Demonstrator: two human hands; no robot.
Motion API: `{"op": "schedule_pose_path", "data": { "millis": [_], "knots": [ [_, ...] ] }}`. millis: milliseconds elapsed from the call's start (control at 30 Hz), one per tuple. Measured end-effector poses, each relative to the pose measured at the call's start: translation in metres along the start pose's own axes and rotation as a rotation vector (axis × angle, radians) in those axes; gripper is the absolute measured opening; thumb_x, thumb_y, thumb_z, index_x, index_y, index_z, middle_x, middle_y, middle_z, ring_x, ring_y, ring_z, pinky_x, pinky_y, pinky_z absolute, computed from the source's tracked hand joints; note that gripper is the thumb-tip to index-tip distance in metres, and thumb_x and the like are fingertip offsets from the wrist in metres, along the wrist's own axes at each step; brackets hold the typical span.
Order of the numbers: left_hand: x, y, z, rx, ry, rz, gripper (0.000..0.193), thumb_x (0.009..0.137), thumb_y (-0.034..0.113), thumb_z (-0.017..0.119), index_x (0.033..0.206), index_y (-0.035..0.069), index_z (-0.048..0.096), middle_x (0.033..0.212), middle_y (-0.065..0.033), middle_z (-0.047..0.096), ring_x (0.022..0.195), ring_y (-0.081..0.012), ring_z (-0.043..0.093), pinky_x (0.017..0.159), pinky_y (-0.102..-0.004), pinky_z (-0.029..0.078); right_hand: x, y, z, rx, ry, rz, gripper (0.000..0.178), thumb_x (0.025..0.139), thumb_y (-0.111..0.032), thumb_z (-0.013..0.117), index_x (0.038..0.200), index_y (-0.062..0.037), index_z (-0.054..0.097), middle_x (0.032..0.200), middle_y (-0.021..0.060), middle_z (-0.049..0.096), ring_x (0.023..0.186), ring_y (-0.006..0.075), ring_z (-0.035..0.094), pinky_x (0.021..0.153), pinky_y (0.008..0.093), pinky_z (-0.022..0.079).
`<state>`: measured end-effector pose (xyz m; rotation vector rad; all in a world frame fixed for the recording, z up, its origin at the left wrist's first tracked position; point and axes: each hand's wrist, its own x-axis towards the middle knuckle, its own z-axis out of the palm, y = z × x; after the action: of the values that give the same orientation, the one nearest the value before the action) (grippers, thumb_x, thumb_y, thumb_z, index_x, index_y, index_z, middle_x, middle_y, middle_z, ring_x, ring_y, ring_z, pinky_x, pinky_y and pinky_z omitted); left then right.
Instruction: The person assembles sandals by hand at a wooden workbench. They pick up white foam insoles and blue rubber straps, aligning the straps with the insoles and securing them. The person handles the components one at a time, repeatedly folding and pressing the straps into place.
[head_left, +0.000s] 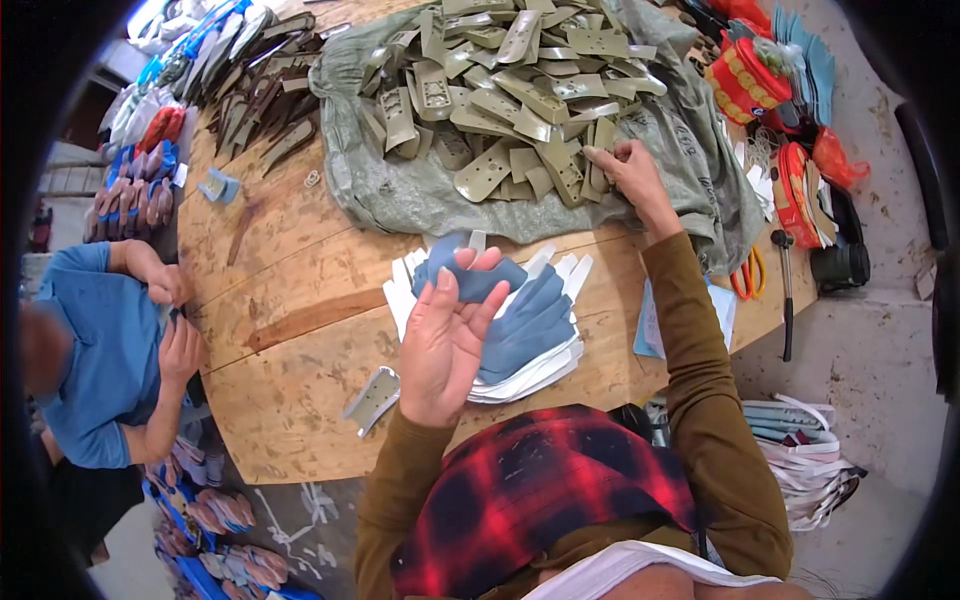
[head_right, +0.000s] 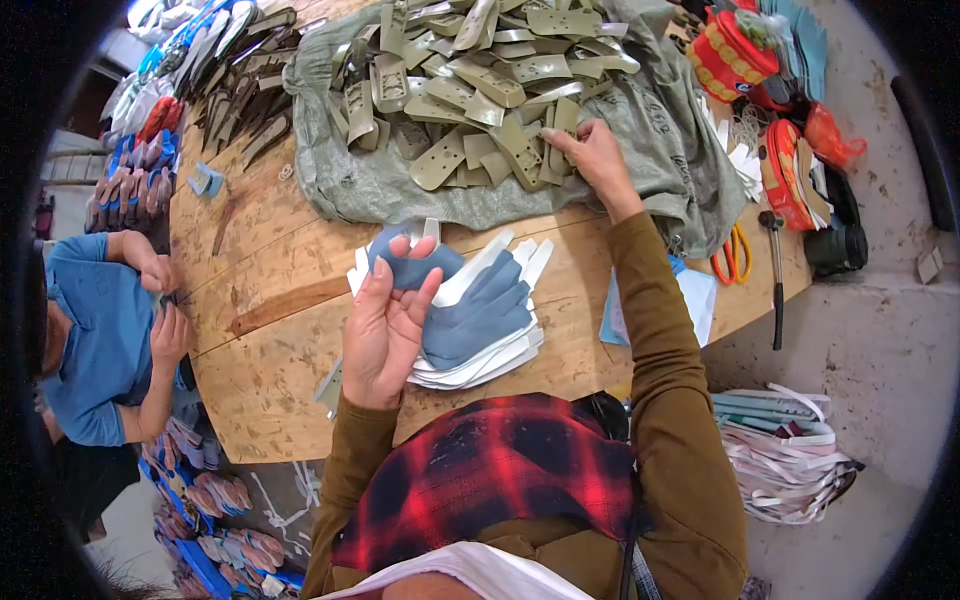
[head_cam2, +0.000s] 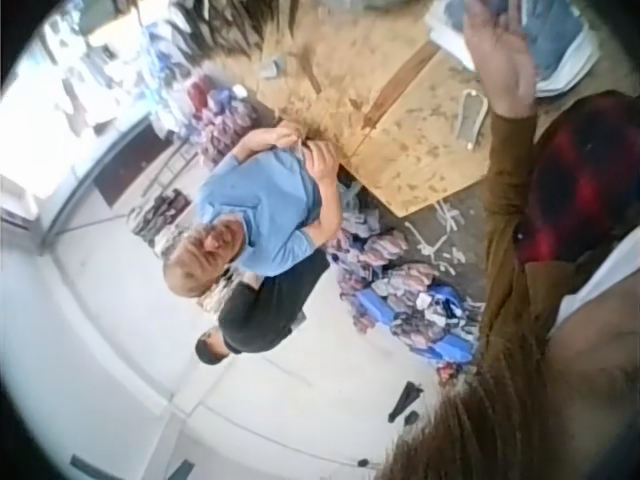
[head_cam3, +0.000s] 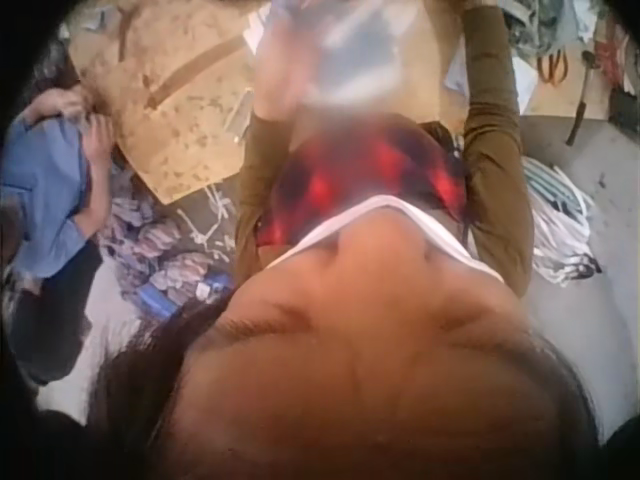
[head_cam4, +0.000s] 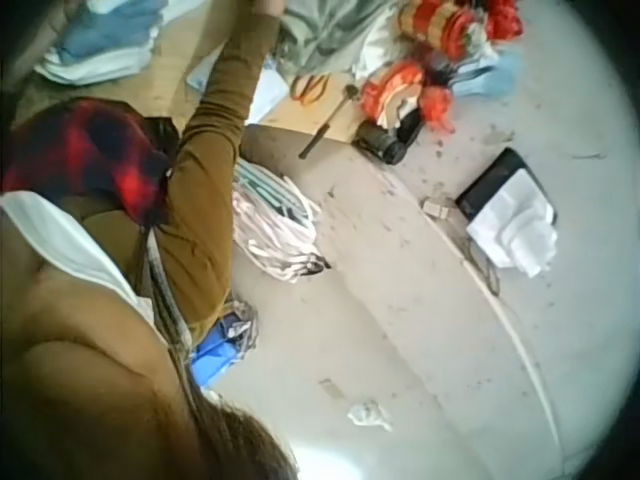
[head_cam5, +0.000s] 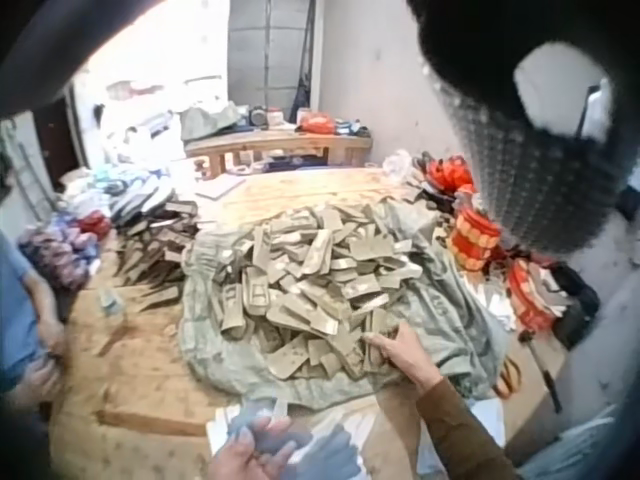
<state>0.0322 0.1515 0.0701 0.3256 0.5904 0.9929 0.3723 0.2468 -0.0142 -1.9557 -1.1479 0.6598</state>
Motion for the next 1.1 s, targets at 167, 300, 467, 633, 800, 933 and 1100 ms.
{"op": "schedule_pose_path", "data": {
  "millis": [167,300,467,633,800,933,1100],
  "knots": [
    [-0.006,0.000,0.000,-0.077,0.049,-0.004,0.036,0.105,0.023,0.047,0.133,-0.001,0.047,0.133,-0.0215,0.056,0.120,-0.0247,0.058,0.109,-0.0396,0.047,-0.020,0.011,0.001,0.040,0.092,-0.288,0.049,0.085,-0.040,0.073,0.100,0.0040,0.059,0.083,0.0100,0.063,0.072,0.0191,0.057,0.065,0.0338,0.047],
    [-0.009,0.004,0.002,-0.195,0.026,-0.027,0.038,0.107,0.022,0.041,0.139,0.002,0.042,0.139,-0.0242,0.050,0.130,-0.0292,0.051,0.114,-0.0429,0.041,-0.065,-0.051,-0.023,-0.051,0.253,-0.270,0.025,0.099,-0.022,0.056,0.108,0.0000,0.062,0.088,0.0107,0.065,0.070,0.0181,0.054,0.068,0.0342,0.048],
    [-0.011,-0.004,0.007,-0.268,0.060,-0.128,0.039,0.107,0.023,0.041,0.141,0.005,0.041,0.134,-0.0185,0.054,0.127,-0.0257,0.052,0.112,-0.0432,0.043,-0.137,-0.108,-0.015,0.481,-0.277,-0.215,0.023,0.094,-0.013,0.063,0.112,0.0027,0.063,0.100,0.0065,0.070,0.092,0.0150,0.066,0.081,0.0269,0.051],
    [-0.015,-0.012,0.003,-0.214,0.037,-0.113,0.040,0.107,0.026,0.040,0.143,0.006,0.042,0.140,-0.0087,0.050,0.125,-0.0221,0.053,0.109,-0.0420,0.046,-0.173,-0.131,0.012,0.155,-0.391,-0.618,0.030,0.086,-0.006,0.069,0.113,0.0043,0.061,0.092,0.0115,0.069,0.077,0.0195,0.068,0.066,0.0315,0.053],
    [-0.017,-0.011,0.002,-0.165,0.050,-0.093,0.038,0.107,0.027,0.042,0.141,0.009,0.044,0.130,-0.0078,0.056,0.120,-0.0187,0.056,0.106,-0.0403,0.048,-0.173,-0.130,0.015,0.095,-0.334,-0.811,0.031,0.085,-0.005,0.070,0.113,0.0040,0.059,0.090,0.0154,0.066,0.073,0.0262,0.068,0.060,0.0342,0.051],
    [-0.017,-0.013,0.001,-0.167,0.061,-0.103,0.036,0.107,0.027,0.042,0.139,0.010,0.046,0.127,-0.0066,0.058,0.117,-0.0174,0.057,0.104,-0.0398,0.048,-0.172,-0.128,0.016,0.059,-0.312,-0.878,0.032,0.085,-0.004,0.070,0.114,0.0039,0.058,0.092,0.0158,0.065,0.073,0.0289,0.067,0.060,0.0352,0.051],
    [-0.016,-0.014,-0.001,-0.168,0.068,-0.116,0.036,0.107,0.027,0.043,0.139,0.010,0.046,0.127,-0.0053,0.058,0.117,-0.0168,0.056,0.104,-0.0397,0.048,-0.172,-0.127,0.016,0.062,-0.355,-0.852,0.034,0.086,-0.004,0.069,0.116,0.0041,0.057,0.093,0.0161,0.065,0.074,0.0287,0.067,0.061,0.0351,0.051]
  ]
}}
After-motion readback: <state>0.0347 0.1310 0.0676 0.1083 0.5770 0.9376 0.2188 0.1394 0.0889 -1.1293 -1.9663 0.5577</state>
